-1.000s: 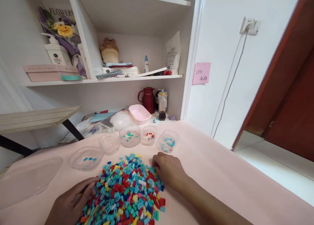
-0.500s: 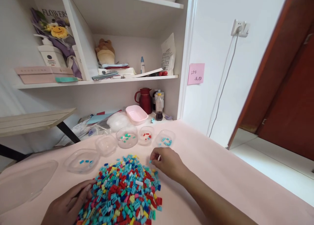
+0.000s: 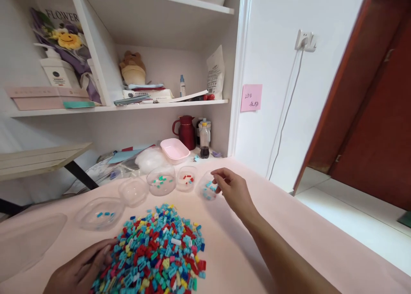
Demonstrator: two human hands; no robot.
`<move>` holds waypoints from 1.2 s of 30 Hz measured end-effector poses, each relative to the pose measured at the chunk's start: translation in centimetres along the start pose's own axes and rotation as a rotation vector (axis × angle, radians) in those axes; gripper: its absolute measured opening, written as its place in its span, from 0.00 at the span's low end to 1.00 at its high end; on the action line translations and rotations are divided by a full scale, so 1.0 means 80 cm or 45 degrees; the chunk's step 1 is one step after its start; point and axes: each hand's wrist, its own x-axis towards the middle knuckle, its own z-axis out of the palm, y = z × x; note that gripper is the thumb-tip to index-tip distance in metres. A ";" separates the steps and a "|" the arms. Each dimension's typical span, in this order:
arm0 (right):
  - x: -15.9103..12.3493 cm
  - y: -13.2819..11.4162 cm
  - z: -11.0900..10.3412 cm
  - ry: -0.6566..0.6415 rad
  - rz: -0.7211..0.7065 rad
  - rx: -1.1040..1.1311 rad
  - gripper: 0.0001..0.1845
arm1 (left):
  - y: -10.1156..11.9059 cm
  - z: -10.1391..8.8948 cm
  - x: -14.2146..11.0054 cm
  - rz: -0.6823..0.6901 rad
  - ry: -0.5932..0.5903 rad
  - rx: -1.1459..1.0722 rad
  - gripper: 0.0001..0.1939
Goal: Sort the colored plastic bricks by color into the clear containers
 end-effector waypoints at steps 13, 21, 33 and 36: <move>-0.043 0.009 0.069 -0.731 -0.422 -0.785 0.14 | 0.003 0.001 -0.002 0.077 -0.001 -0.007 0.13; -0.043 0.005 0.069 -0.760 -0.422 -0.867 0.14 | 0.000 0.006 0.000 0.129 0.001 -0.011 0.12; -0.039 -0.013 0.057 -0.558 -0.352 -0.578 0.07 | 0.001 0.003 0.001 0.088 0.016 0.002 0.13; -0.025 -0.015 0.040 -0.197 -0.340 -0.387 0.09 | -0.002 0.003 0.002 0.080 0.011 0.018 0.14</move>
